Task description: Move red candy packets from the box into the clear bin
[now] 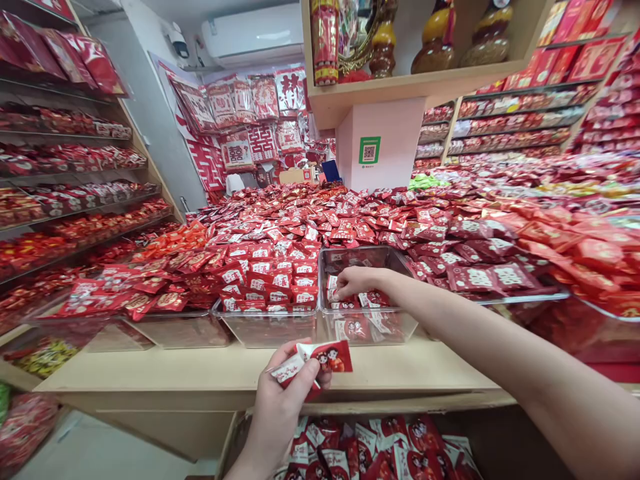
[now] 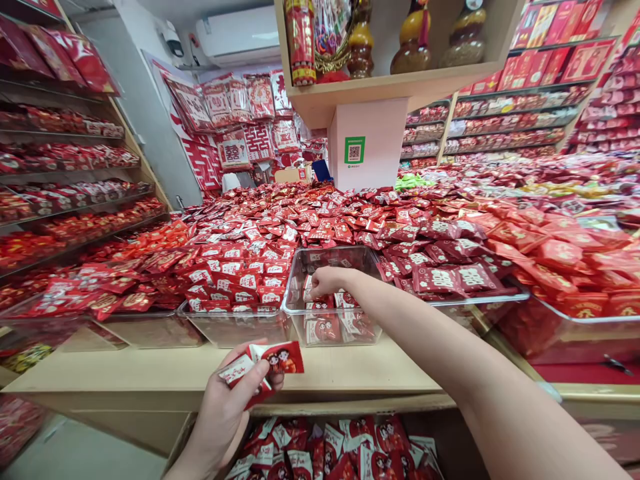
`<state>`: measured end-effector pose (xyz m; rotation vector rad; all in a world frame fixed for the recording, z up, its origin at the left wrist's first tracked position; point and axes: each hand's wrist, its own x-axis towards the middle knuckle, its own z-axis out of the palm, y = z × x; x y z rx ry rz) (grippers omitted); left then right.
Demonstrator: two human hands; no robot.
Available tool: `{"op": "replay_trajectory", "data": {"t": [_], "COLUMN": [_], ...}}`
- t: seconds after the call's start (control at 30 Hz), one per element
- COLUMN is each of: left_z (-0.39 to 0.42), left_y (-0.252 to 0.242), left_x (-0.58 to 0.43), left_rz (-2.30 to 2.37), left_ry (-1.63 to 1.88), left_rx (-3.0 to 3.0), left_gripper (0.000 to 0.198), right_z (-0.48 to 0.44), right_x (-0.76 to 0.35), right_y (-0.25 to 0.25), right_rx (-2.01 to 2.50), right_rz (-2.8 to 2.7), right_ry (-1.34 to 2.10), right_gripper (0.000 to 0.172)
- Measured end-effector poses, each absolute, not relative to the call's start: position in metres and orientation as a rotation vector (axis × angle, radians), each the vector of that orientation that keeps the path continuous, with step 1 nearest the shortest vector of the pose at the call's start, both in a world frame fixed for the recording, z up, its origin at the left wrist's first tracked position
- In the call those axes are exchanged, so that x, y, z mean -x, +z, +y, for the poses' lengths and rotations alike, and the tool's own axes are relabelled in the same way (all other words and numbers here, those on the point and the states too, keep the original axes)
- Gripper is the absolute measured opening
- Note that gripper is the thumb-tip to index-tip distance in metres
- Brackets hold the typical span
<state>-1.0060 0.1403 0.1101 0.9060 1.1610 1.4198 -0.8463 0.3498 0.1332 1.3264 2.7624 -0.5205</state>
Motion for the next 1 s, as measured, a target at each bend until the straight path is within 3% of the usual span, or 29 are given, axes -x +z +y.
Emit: {"op": "replay_trajectory", "data": {"t": [0.07,0.17,0.33,0.43,0.6,0.87,1.0], "left_z": [0.14,0.139,0.135,0.133,0.132,0.129,0.131], "left_y": [0.109,0.108,0.104,0.105,0.11,0.109,0.106], "left_x": [1.007,1.009,1.012,1.015,1.015,1.008,1.006], "left_rz": [1.147,1.117,1.072,1.09,1.138,1.12,1.172], "left_ry": [1.411,1.392,1.337,1.21,1.074,1.184,1.261], "left_rx": [-0.912,-0.96,-1.071,-1.241,-1.387,-1.335,-1.197], "left_gripper": [0.035,0.03,0.026,0.022,0.015,0.013,0.021], "right_z": [0.339,0.298,0.195,0.158,0.152,0.154,0.171], "right_x": [0.845,0.843,0.842,0.84,0.834,0.835,0.822], "right_y": [0.148,0.171,0.163,0.136,0.113,0.111,0.129], "right_rx": [-1.386,-1.449,-1.257,-1.305,-1.328,-1.156,-1.498], "right_rz": [2.862,3.099,3.277,3.271,3.356,3.503,3.549], "right_ry": [-0.45,-0.397,-1.014,-1.115,-1.18,-1.049,-1.002], "right_gripper": [0.029,0.023,0.027,0.021,0.018,0.018,0.018]}}
